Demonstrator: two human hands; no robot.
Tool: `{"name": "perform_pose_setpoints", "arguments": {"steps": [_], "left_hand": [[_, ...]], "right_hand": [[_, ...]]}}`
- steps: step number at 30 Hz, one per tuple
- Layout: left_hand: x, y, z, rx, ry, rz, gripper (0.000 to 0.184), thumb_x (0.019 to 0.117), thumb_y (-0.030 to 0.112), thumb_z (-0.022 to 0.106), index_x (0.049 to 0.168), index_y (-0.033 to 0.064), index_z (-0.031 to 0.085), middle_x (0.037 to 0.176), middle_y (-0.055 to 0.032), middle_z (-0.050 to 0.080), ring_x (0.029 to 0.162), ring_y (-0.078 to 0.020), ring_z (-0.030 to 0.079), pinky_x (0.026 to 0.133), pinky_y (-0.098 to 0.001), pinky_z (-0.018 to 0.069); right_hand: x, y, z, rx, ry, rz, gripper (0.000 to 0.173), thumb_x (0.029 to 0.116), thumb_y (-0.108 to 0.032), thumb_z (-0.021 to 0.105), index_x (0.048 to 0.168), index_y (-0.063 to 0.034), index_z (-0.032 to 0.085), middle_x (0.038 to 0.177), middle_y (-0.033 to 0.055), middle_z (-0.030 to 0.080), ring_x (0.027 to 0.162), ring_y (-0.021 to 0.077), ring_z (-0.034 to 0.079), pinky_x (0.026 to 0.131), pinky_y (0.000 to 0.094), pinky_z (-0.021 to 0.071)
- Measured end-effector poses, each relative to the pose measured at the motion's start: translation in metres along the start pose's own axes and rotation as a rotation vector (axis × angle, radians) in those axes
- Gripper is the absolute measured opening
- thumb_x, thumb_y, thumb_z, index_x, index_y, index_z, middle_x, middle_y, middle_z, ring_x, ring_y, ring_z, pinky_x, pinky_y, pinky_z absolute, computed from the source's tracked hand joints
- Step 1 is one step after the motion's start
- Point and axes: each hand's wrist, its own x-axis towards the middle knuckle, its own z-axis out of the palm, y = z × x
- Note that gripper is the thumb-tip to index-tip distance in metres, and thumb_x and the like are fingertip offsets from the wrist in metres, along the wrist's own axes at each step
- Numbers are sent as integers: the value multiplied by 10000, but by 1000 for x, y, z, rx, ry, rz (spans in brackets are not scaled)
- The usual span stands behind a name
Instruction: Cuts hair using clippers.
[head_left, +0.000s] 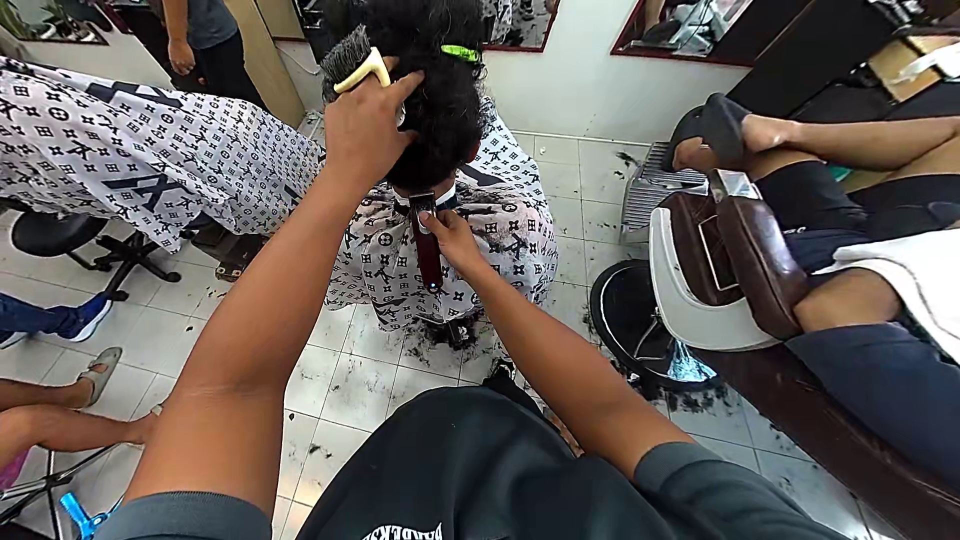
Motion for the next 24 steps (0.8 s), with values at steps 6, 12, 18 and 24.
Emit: {"name": "perform_pose_setpoints", "arguments": {"steps": [6,12,18,24], "left_hand": [[1,-1,1,-1,14,0,606,886,240,755,1466,261,581,1565,-109,486,1225,-418,618,893,-660,496],[1,0,1,2,15,4,608,885,243,754,1468,263,579,1558,-115,492,1222,-416,620,897,-655,494],[2,3,-1,-8,-3,-16,610,889,236,756,1472,262,574,1565,-116,483,1242,-425,607,911,-669,486],[2,1,0,2,-5,-15,606,895,259,747,1475,271,569,1575,-102,474,1249,-415,604,917,-664,484]], "right_hand": [[-22,0,-6,220,-131,138,450,992,-255,681,1333,0,536,1025,140,645,725,180,655,653,346,595],[-10,0,6,197,-14,94,472,1036,-357,589,1314,22,544,1087,182,652,912,245,674,820,440,583],[-4,0,7,110,25,72,434,1045,-346,586,1257,32,566,1037,167,660,917,225,657,834,429,554],[-3,1,3,55,18,52,446,1035,-352,607,1252,36,571,1036,170,667,920,233,668,848,443,559]]}}
